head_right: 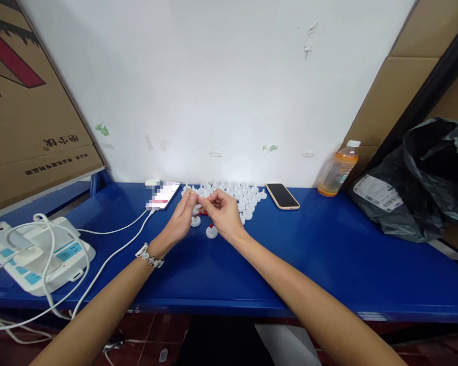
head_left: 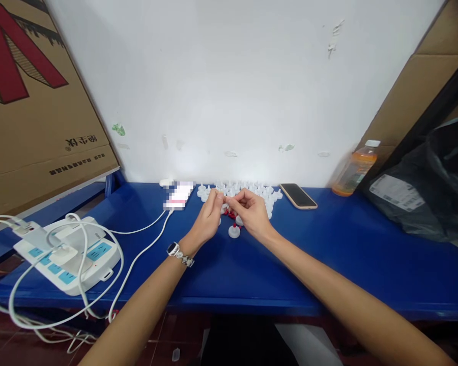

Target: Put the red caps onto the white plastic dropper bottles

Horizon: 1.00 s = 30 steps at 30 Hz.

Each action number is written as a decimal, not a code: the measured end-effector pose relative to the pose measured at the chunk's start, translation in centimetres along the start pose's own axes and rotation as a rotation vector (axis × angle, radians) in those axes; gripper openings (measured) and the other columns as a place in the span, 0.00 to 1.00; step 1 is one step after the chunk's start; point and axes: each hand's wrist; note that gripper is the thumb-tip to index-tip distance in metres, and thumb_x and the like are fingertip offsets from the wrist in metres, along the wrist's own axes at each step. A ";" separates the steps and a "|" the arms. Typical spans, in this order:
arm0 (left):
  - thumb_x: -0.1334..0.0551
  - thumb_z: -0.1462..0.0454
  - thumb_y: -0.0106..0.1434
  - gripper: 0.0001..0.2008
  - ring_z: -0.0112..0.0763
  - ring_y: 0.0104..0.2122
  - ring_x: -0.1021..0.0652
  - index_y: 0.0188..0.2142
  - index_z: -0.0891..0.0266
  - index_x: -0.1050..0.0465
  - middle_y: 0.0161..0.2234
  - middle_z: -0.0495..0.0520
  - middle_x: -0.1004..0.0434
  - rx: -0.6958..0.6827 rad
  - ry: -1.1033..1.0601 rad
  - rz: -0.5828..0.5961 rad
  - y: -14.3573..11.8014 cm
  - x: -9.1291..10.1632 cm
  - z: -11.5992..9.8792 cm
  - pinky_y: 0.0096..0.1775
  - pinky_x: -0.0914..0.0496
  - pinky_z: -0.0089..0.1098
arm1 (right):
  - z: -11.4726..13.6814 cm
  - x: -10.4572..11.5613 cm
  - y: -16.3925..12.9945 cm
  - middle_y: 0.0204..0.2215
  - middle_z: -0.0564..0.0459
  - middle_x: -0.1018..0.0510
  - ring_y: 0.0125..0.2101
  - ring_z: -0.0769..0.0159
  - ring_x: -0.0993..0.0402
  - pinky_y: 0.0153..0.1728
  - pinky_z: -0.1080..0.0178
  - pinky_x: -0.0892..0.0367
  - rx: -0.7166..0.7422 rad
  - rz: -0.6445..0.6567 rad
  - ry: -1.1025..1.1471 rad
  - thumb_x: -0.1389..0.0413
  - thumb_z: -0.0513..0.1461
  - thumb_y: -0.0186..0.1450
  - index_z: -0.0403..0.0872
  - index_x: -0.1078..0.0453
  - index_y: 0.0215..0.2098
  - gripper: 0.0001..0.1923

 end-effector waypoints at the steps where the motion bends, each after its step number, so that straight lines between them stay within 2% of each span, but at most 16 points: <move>1: 0.56 0.49 0.73 0.19 0.30 0.33 0.28 0.42 0.59 0.35 0.35 0.51 0.28 -0.023 -0.030 0.022 0.1 0.5 -0.2 0.37 0.31 0.32 | 0.0 0.2 0.2 0.19 0.56 0.27 0.22 0.69 0.30 0.25 0.65 0.34 0.007 -0.003 -0.016 0.34 0.53 0.54 0.48 0.34 0.24 0.21; 3: 0.48 0.49 0.71 0.17 0.31 0.35 0.26 0.44 0.59 0.31 0.38 0.52 0.25 -0.069 -0.063 0.071 0.3 1.7 -0.3 0.37 0.31 0.32 | 0.0 0.6 0.7 0.21 0.55 0.25 0.22 0.69 0.30 0.26 0.65 0.34 0.002 0.010 -0.046 0.34 0.54 0.53 0.47 0.33 0.26 0.21; 6: 0.42 0.51 0.67 0.16 0.36 0.41 0.24 0.43 0.59 0.26 0.42 0.55 0.22 -0.115 -0.024 0.107 0.4 3.4 0.4 0.41 0.30 0.34 | -0.4 1.4 1.4 0.23 0.53 0.23 0.22 0.69 0.30 0.26 0.65 0.34 -0.019 0.063 -0.090 0.38 0.55 0.59 0.47 0.32 0.28 0.20; 10: 0.40 0.51 0.66 0.16 0.36 0.38 0.22 0.41 0.60 0.24 0.39 0.56 0.20 -0.018 0.026 0.056 0.5 5.1 2.3 0.40 0.29 0.35 | -1.2 2.6 2.2 0.25 0.52 0.22 0.25 0.67 0.27 0.29 0.64 0.34 0.009 0.074 -0.304 0.44 0.50 0.64 0.46 0.31 0.30 0.16; 15: 0.41 0.51 0.66 0.14 0.37 0.34 0.20 0.39 0.60 0.28 0.34 0.54 0.19 0.067 0.110 0.082 0.6 5.4 4.1 0.38 0.28 0.36 | -1.9 2.8 3.9 0.28 0.52 0.21 0.28 0.65 0.28 0.33 0.63 0.37 0.061 0.223 -0.817 0.44 0.40 0.62 0.46 0.27 0.31 0.06; 20: 0.42 0.55 0.66 0.11 0.39 0.37 0.21 0.40 0.59 0.29 0.37 0.55 0.20 0.037 0.280 0.103 0.6 4.9 4.9 0.41 0.29 0.39 | -2.6 1.2 5.8 0.29 0.51 0.21 0.37 0.59 0.29 0.45 0.56 0.42 0.126 0.339 -1.144 0.42 0.42 0.62 0.47 0.24 0.35 0.08; 24: 0.42 0.58 0.66 0.09 0.41 0.42 0.23 0.39 0.59 0.27 0.42 0.57 0.22 -0.001 0.386 0.102 0.6 4.7 5.4 0.45 0.30 0.42 | -3.3 0.6 6.8 0.28 0.50 0.22 0.41 0.55 0.32 0.47 0.53 0.45 0.134 0.371 -1.187 0.42 0.42 0.63 0.47 0.23 0.33 0.07; 26: 0.41 0.58 0.65 0.09 0.42 0.45 0.24 0.41 0.59 0.27 0.43 0.57 0.24 -0.036 0.413 0.054 0.5 4.7 5.1 0.48 0.31 0.43 | -3.2 0.6 6.8 0.28 0.51 0.22 0.41 0.56 0.32 0.47 0.53 0.46 0.135 0.353 -1.158 0.42 0.41 0.63 0.48 0.23 0.31 0.07; 30: 0.40 0.56 0.66 0.15 0.41 0.49 0.27 0.49 0.57 0.30 0.48 0.56 0.26 -0.161 0.376 -0.068 0.4 4.1 3.6 0.53 0.33 0.43 | -2.1 1.0 5.7 0.27 0.53 0.22 0.34 0.63 0.30 0.43 0.58 0.41 0.117 0.250 -0.940 0.43 0.43 0.63 0.47 0.23 0.32 0.10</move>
Point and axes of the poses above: each hand's wrist, its own y-axis towards the middle knuckle, its own x-axis out of the back of the hand, z = x × y
